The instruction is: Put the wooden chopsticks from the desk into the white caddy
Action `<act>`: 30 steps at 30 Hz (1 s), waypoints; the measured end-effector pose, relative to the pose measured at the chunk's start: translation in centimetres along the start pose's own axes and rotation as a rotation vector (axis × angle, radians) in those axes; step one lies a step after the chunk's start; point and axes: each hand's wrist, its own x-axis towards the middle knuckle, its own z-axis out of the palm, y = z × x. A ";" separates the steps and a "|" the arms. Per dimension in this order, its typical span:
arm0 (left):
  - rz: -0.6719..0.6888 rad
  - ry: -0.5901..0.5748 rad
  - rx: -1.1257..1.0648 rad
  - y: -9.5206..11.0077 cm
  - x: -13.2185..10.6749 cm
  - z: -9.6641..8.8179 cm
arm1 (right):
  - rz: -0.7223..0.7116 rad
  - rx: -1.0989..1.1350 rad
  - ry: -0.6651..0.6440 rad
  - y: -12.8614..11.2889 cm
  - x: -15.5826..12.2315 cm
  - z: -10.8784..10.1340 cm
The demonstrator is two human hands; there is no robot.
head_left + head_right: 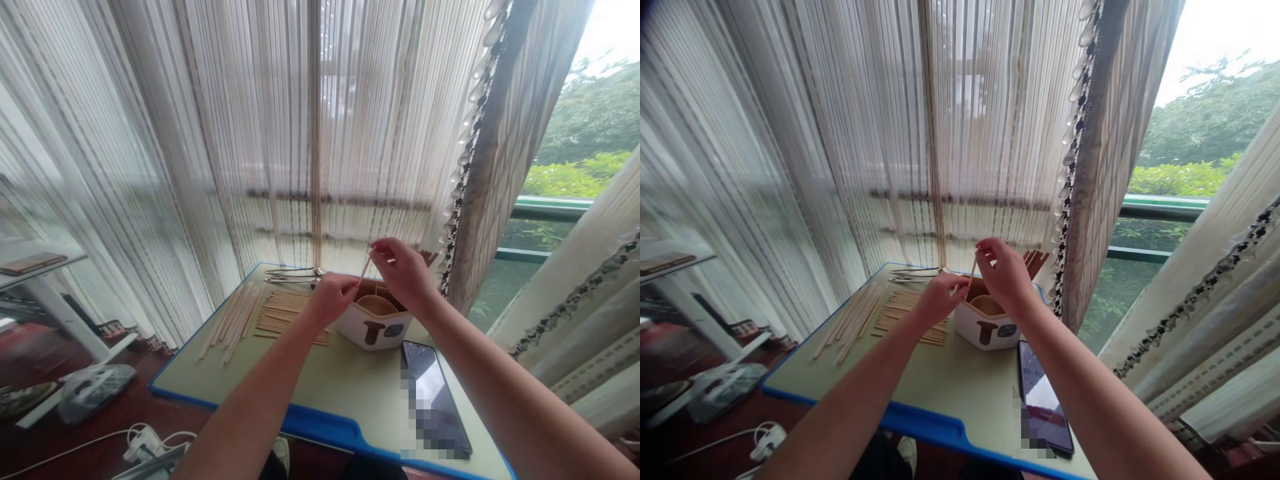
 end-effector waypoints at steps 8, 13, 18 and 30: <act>0.002 -0.048 0.025 -0.8 -0.5 0.5 | 0.026 -0.042 -0.076 0.3 -0.6 0.3; -0.001 -0.127 0.108 -1.0 -0.8 1.0 | 0.058 -0.049 -0.094 0.6 -1.1 0.2; -0.013 -0.028 0.123 -0.5 -1.4 0.7 | 0.120 -0.109 -0.151 1.1 -1.9 0.4; -0.248 0.231 0.326 -3.9 -6.5 -1.2 | 0.159 -0.083 -0.265 1.2 -3.2 1.2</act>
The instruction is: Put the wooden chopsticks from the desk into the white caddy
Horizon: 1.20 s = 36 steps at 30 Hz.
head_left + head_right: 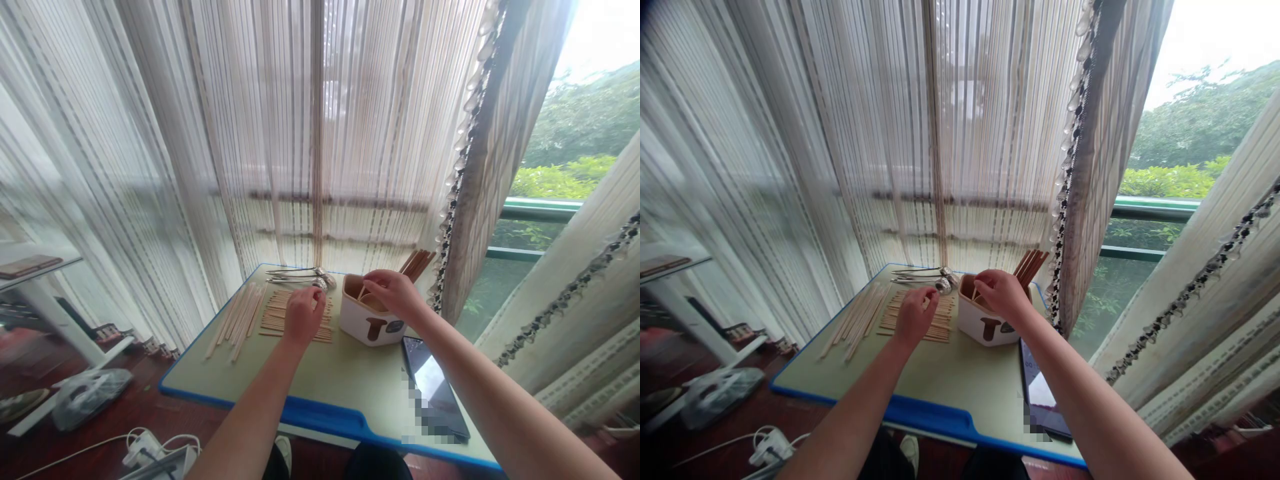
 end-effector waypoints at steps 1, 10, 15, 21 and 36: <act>0.003 -0.022 0.022 -0.7 -0.5 -0.1 | -0.003 -0.008 0.031 -0.2 -0.2 -0.2; 0.016 -0.226 0.255 -6.6 -4.8 -2.5 | -0.312 -0.063 -0.011 -3.4 -6.0 7.1; -0.024 -0.236 0.249 -7.6 -6.6 -2.9 | -0.061 -0.134 -0.137 -0.2 -7.5 15.6; 0.000 -0.319 0.212 -8.1 -6.9 -2.7 | -0.104 -0.181 -0.149 2.1 -7.9 17.6; 0.028 -0.375 0.253 -7.8 -7.0 -2.8 | 0.032 -0.245 -0.149 3.5 -7.9 18.2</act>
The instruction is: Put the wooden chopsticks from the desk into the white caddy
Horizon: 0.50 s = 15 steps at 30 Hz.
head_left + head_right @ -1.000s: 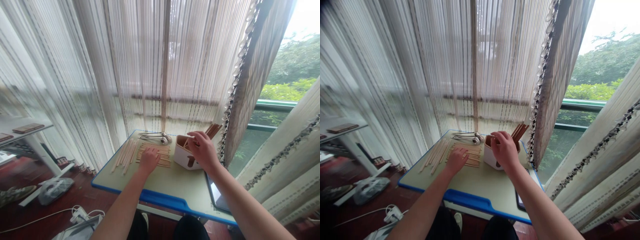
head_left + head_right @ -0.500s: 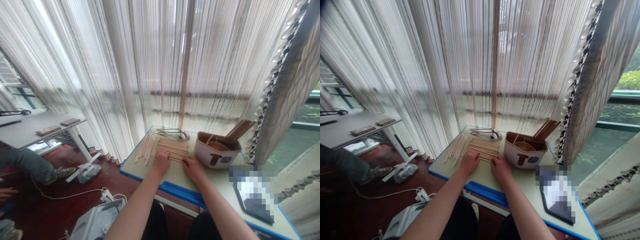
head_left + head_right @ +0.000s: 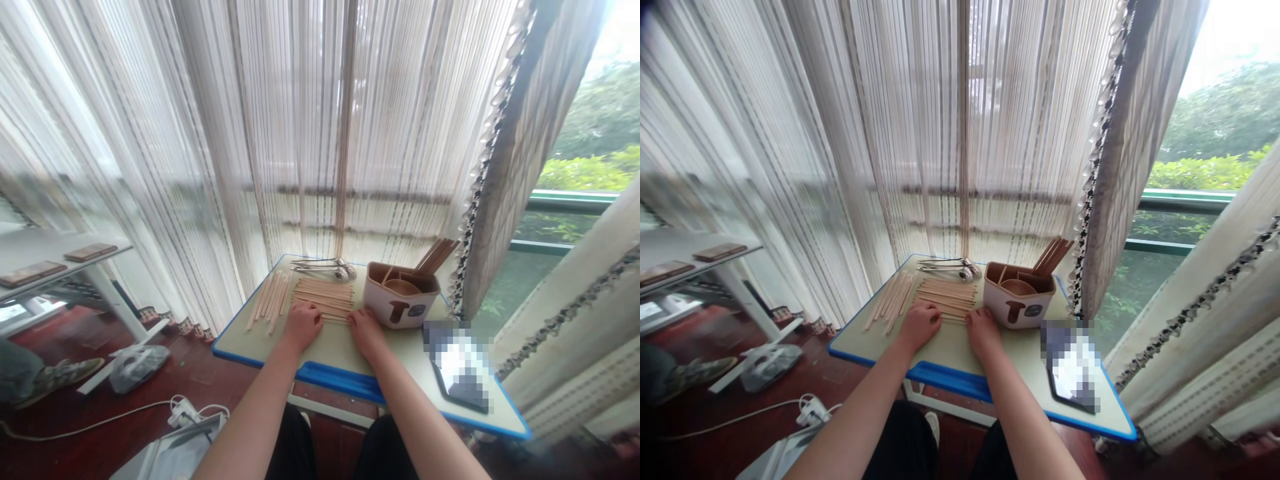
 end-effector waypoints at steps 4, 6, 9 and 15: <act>0.028 0.002 0.000 -0.2 0.1 0.0 | 0.040 0.216 0.092 0.3 0.0 -0.6; 0.038 0.020 0.003 -0.4 0.1 0.0 | 0.042 0.341 0.144 0.3 -0.2 -0.9; 0.056 0.066 -0.008 -0.5 0.1 0.1 | 0.004 0.484 0.214 -0.1 -0.3 -1.7; 0.073 0.153 -0.028 -0.8 0.2 0.6 | -0.046 0.596 0.325 -3.1 0.4 -5.7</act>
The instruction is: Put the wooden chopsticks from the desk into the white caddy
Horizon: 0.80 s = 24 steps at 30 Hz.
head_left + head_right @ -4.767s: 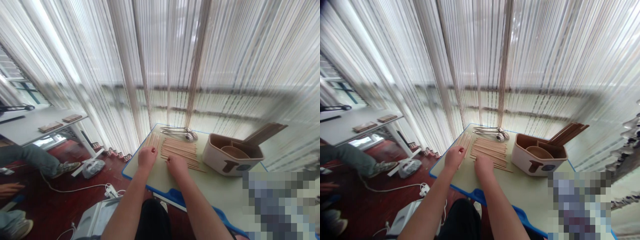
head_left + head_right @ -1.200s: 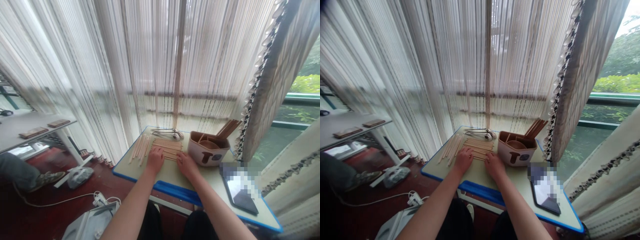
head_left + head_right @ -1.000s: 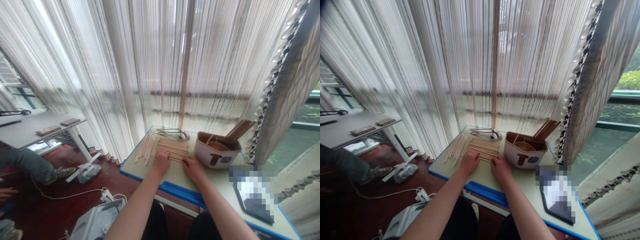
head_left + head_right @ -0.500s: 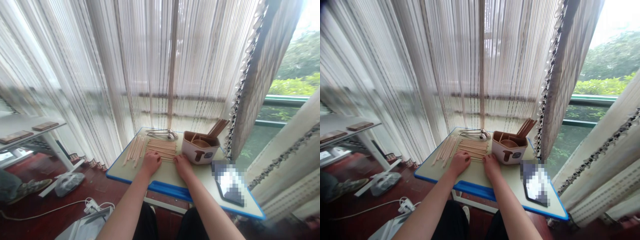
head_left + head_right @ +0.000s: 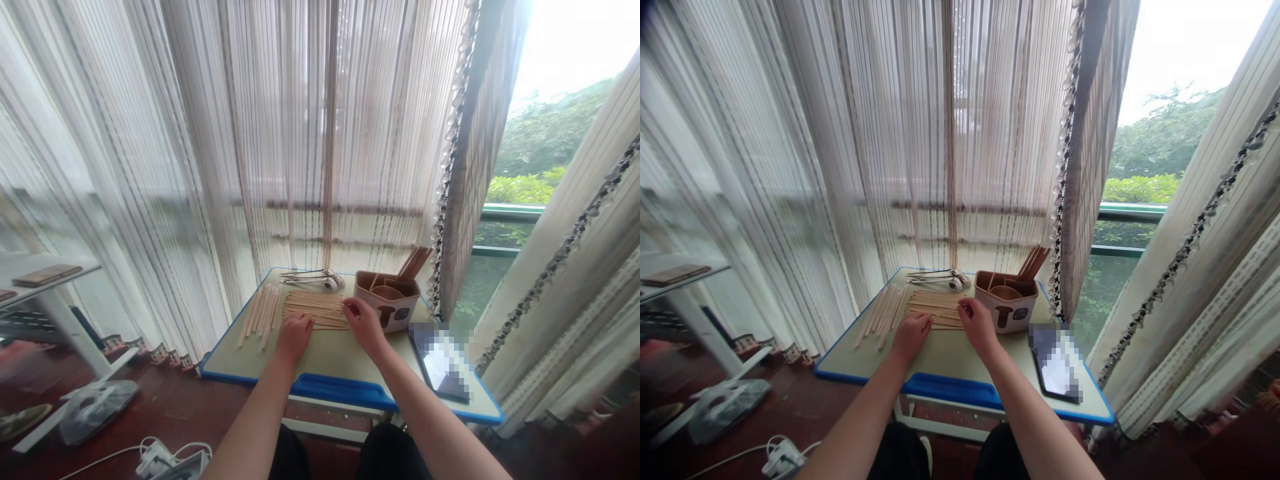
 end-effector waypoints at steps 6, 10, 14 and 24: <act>0.048 0.050 -0.039 0.2 -0.1 0.0 | -0.137 -0.124 -0.072 -5.5 2.5 -1.8; 0.087 0.095 -0.081 1.3 0.1 0.0 | -0.240 -0.173 -0.164 -8.2 4.0 -2.8; 0.103 0.181 -0.182 2.8 1.2 -0.2 | -0.327 -0.290 -0.152 -10.9 6.3 -4.7; 0.064 0.297 -0.434 7.4 6.2 -0.4 | -0.343 -0.327 -0.001 -13.5 11.6 -11.2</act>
